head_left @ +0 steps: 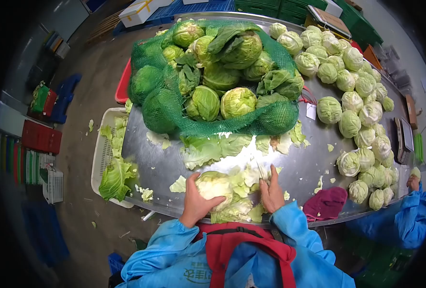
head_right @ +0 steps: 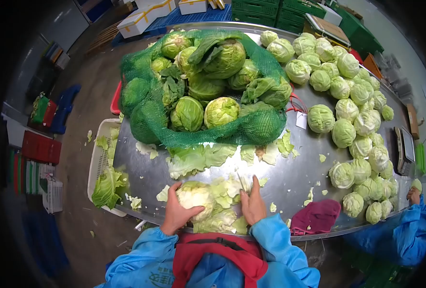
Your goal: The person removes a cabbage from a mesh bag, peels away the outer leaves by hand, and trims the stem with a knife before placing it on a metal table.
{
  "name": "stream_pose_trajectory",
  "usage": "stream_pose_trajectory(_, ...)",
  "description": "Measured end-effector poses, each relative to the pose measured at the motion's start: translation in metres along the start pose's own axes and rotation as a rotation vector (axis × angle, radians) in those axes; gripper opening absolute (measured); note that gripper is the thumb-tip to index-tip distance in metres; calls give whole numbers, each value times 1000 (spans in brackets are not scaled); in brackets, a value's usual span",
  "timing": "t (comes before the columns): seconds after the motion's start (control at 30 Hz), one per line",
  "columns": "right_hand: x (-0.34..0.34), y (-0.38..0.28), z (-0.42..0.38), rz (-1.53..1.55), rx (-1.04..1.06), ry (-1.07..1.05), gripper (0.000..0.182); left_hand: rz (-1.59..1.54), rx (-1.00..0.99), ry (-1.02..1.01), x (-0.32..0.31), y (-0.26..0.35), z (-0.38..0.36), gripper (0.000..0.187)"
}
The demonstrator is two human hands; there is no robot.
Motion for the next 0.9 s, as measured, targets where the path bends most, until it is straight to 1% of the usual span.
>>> stream_pose_trajectory(0.03, 1, -23, 0, 3, -3, -2, 62, 57, -85, -51, -1, 7, 7, 97)
stream_pose_trajectory(0.07, -3, -46, 0, -15, 117, -120, 61, 111, -173, -102, -4, 14, 14, 99)
stream_pose_trajectory(0.1, -9, -59, -1, -35, 237, -238, 60, 110, -174, -102, -8, 19, 18, 99)
stream_pose_trajectory(0.13, -18, -56, 2, -37, 240, -237, 60, 119, -229, -74, -12, 25, 22, 100)
stream_pose_trajectory(0.17, -32, -49, 8, -83, 358, -309, 59, 128, -285, -41, -13, 29, 25, 101)
stream_pose_trajectory(0.2, -39, -47, 14, -129, 480, -377, 59, 297, -305, 39, -13, 27, 20, 104)
stream_pose_trajectory(0.23, -38, -50, 18, -130, 486, -374, 59, 297, -310, 43, -13, 25, 14, 104)
stream_pose_trajectory(0.3, -37, -51, 14, -89, 486, -482, 58, 222, -132, 111, -13, 16, -1, 104)
stream_pose_trajectory(0.33, -35, -53, 11, -134, 545, -467, 58, 223, -118, 107, -14, 14, -3, 104)
stream_pose_trajectory(0.37, -32, -57, 9, -133, 541, -478, 58, 153, -55, 65, -15, 14, -2, 101)
stream_pose_trajectory(0.43, -24, -76, 8, -285, 396, -584, 56, 14, 58, -15, -15, 15, 2, 96)
stream_pose_trajectory(0.47, -25, -78, 10, -287, 398, -583, 56, 13, 57, -14, -16, 15, 3, 96)
stream_pose_trajectory(0.53, -25, -77, 16, -344, 324, -597, 53, 60, -29, -25, -19, 16, 6, 92)
stream_pose_trajectory(0.57, -26, -78, 19, -346, 322, -598, 53, 58, -27, -27, -20, 16, 7, 92)
stream_pose_trajectory(0.63, -30, -76, 30, -254, 268, -521, 49, 163, -124, -17, -20, 17, 7, 94)
stream_pose_trajectory(0.67, -32, -67, 41, -255, 270, -522, 49, 162, -125, -14, -20, 16, 5, 94)
stream_pose_trajectory(0.73, -40, -28, 72, -37, -118, -469, 43, 200, -311, -91, -20, 17, 4, 98)
stream_pose_trajectory(0.77, -47, -13, 78, -30, -108, -461, 43, 206, -323, -88, -14, 17, 12, 98)
stream_pose_trajectory(0.8, -52, 1, 76, 56, -25, -341, 41, 135, -260, -125, -4, 14, 21, 101)
stream_pose_trajectory(0.83, -51, 1, 70, 137, 54, -226, 40, 60, -191, -160, 4, 10, 26, 103)
stream_pose_trajectory(0.87, -48, 4, 63, 150, -54, -267, 39, -9, -116, -118, 12, 6, 27, 103)
stream_pose_trajectory(0.9, -41, -7, 49, 153, -51, -262, 39, -8, -122, -119, 20, 3, 27, 103)
Point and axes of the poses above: each hand's wrist, its own z-axis towards the middle knuckle, its own x-axis out of the back of the hand, y = z × x, the point moved 2 cm from there along z, towards the middle knuckle, and after that the axes turned 6 degrees about -z, right-handed, at the moved point
